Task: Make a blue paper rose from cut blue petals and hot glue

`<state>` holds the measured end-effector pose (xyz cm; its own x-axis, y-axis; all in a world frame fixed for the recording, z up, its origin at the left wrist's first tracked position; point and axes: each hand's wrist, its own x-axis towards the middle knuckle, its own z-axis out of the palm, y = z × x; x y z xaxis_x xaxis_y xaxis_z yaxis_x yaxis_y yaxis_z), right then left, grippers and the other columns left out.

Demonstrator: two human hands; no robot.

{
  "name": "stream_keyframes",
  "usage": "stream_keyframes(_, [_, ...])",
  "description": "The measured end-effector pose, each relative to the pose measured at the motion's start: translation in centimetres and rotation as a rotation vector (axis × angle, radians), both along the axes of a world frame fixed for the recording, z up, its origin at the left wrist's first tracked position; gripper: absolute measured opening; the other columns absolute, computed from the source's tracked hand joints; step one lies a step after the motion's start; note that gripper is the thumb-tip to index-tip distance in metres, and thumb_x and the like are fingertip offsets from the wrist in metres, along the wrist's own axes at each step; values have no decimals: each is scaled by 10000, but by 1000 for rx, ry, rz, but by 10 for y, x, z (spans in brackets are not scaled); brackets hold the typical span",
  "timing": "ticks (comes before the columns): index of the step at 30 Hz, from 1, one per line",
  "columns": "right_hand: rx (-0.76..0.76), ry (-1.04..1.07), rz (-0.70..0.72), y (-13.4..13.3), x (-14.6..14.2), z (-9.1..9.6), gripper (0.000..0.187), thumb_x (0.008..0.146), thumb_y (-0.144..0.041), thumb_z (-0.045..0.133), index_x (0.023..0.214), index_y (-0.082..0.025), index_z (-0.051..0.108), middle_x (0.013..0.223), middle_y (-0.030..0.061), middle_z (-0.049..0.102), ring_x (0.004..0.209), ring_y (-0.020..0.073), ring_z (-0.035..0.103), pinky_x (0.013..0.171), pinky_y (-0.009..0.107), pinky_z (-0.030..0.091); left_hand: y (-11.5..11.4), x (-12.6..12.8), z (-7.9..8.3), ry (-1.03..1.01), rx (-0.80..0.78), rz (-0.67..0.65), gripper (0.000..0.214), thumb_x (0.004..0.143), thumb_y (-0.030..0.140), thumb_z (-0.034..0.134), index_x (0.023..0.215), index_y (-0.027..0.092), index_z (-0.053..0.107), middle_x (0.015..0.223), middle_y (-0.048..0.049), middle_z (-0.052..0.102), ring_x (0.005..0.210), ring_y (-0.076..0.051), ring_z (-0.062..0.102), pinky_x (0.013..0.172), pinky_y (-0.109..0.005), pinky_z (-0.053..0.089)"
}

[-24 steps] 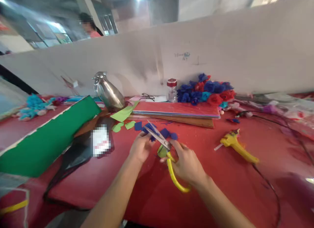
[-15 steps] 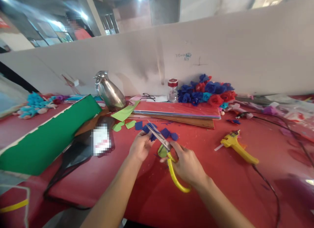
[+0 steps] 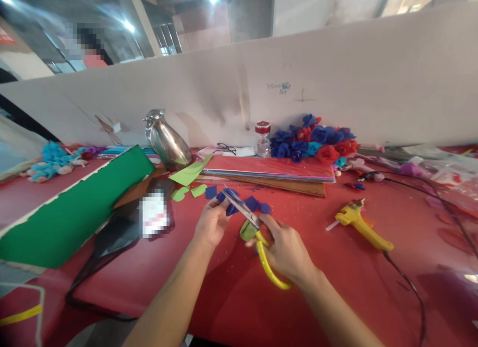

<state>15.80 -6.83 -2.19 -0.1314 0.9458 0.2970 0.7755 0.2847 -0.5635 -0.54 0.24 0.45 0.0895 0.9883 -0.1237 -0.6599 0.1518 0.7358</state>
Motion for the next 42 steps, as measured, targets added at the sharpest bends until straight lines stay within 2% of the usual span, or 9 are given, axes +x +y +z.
stream_keyframes(5, [34, -99, -63, 1, -1, 5, 403, 755, -352, 530, 1126, -200, 500, 961, 97, 644, 721, 232, 631, 580, 301, 456, -3, 5, -4, 106, 63, -15, 212, 469, 208, 827, 618, 153, 686, 632, 5, 686, 623, -108, 601, 697, -243, 450])
stream_keyframes(8, [32, -104, -78, 1, 0, 5, 417, 757, -329, 522, 1149, -192, 480, 950, 108, 637, 721, 234, 621, 578, 305, 455, -7, 8, -4, 126, 73, -38, 193, 476, 220, 824, 603, 159, 693, 628, 5, 691, 613, -109, 598, 671, -242, 457])
stream_keyframes(13, [38, -8, -25, 1, 1, 5, 385, 775, -338, 528, 1131, -201, 480, 988, 110, 633, 829, 251, 628, 669, 326, 474, -10, 8, 2, 127, 79, -53, 187, 472, 205, 827, 602, 166, 698, 636, 6, 694, 625, -112, 604, 674, -240, 464])
stream_keyframes(15, [15, 34, 10, 0, 0, 8, 360, 783, -374, 533, 1096, -202, 486, 944, 93, 639, 781, 233, 627, 655, 311, 472, -10, 8, 3, 125, 78, -71, 201, 465, 212, 833, 609, 164, 701, 638, 2, 694, 625, -113, 605, 669, -238, 464])
stream_keyframes(19, [-74, 73, 47, -3, -2, 13, 320, 806, -424, 520, 1023, -192, 485, 733, 25, 611, 545, 157, 537, 497, 250, 398, -10, 6, 4, 116, 55, -85, 230, 447, 227, 847, 611, 159, 700, 636, -2, 688, 612, -111, 601, 653, -238, 463])
stream_keyframes(24, [-120, 88, 62, -3, -1, 13, 218, 795, -349, 528, 949, -200, 490, 563, -43, 509, 446, 118, 431, 438, 223, 338, -8, 1, 6, 158, 44, -104, 253, 428, 238, 857, 607, 145, 705, 619, -8, 679, 576, -104, 580, 623, -239, 456])
stream_keyframes(29, [-105, 107, 71, -2, 2, 10, 261, 765, -249, 499, 1021, -204, 524, 546, -39, 546, 448, 130, 475, 428, 222, 358, -6, -7, 9, 223, 68, -136, 245, 462, 256, 848, 618, 131, 707, 610, -13, 665, 555, -102, 559, 600, -241, 445])
stream_keyframes(38, [-88, 86, 77, -3, 0, 6, 275, 782, -247, 487, 1050, -194, 525, 576, -25, 576, 470, 141, 523, 450, 224, 379, -1, -14, 8, 253, 100, -131, 250, 450, 259, 845, 626, 145, 708, 619, -8, 661, 561, -103, 552, 567, -230, 437])
stream_keyframes(42, [-55, -5, 58, -1, 2, 10, 331, 784, -338, 512, 1078, -186, 501, 768, 39, 631, 580, 176, 581, 526, 266, 427, -3, -10, 9, 235, 90, -79, 243, 452, 274, 842, 596, 143, 696, 585, 0, 645, 542, -90, 536, 555, -214, 424])
